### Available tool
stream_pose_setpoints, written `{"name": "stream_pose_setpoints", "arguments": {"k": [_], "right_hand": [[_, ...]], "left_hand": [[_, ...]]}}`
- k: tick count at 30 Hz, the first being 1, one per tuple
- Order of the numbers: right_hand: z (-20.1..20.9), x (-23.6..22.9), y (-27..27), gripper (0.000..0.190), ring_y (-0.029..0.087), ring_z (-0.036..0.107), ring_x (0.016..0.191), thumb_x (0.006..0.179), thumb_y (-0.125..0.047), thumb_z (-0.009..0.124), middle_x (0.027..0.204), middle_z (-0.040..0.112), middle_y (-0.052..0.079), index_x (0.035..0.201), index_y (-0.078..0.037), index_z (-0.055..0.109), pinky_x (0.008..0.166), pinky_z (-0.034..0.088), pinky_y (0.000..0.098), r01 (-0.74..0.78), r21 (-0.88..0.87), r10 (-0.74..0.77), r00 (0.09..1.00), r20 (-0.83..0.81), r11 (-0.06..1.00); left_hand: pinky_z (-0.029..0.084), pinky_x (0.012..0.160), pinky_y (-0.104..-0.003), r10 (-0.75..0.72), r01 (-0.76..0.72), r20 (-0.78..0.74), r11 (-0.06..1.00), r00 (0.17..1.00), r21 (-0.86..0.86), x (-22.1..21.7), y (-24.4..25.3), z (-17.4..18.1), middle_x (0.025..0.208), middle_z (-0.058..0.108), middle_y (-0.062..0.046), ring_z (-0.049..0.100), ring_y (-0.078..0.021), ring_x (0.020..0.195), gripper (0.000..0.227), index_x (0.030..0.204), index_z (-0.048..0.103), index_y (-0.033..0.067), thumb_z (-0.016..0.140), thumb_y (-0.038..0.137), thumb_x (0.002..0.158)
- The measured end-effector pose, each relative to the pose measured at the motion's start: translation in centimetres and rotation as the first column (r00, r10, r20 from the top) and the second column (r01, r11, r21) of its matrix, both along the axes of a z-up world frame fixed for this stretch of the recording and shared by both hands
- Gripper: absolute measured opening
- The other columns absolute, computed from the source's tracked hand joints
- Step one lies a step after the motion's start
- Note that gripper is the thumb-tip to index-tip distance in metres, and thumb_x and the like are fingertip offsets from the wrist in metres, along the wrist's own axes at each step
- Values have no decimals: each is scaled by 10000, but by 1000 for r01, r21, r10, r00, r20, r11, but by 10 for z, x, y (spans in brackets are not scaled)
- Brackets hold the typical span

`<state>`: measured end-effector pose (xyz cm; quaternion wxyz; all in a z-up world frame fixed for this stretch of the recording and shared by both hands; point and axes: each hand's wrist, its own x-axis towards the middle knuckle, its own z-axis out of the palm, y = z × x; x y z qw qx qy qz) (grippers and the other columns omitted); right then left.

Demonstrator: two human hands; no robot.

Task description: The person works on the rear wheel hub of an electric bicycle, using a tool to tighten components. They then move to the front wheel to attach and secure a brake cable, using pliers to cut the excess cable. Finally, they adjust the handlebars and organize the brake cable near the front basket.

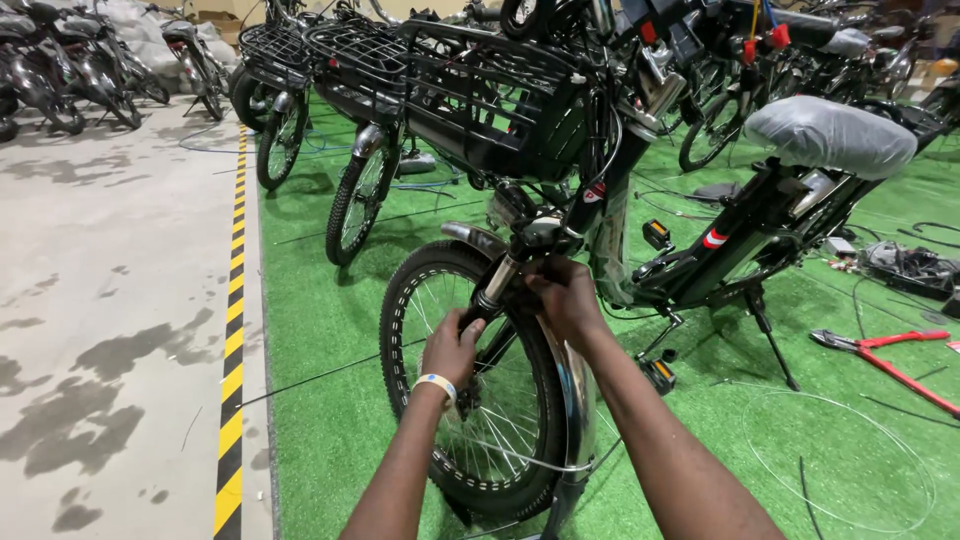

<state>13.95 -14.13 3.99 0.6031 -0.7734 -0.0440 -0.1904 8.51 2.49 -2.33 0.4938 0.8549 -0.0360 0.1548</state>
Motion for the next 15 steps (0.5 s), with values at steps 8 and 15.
{"name": "stream_pose_setpoints", "arguments": {"k": [8, 15], "right_hand": [[45, -59, -27, 313, 493, 643, 819, 760, -202, 696, 824, 672, 285, 919, 66, 672, 575, 458, 545, -169, -347, 190, 981, 28, 923], [159, -133, -47, 150, 211, 746, 851, 885, -118, 576, 1064, 758, -99, 1021, -178, 593, 652, 558, 381, 221, -446, -185, 975, 124, 867]], "left_hand": [[433, 1035, -508, -30, 51, -165, 991, 986, 122, -33, -1, 17, 1256, 598, -124, 532, -367, 1224, 441, 1232, 498, 235, 509, 542, 915], [447, 787, -529, 73, -48, -119, 979, 990, 200, -15, -11, 1, 1215, 588, -22, 593, -333, 1072, 365, 1067, 477, 206, 571, 490, 858]]}}
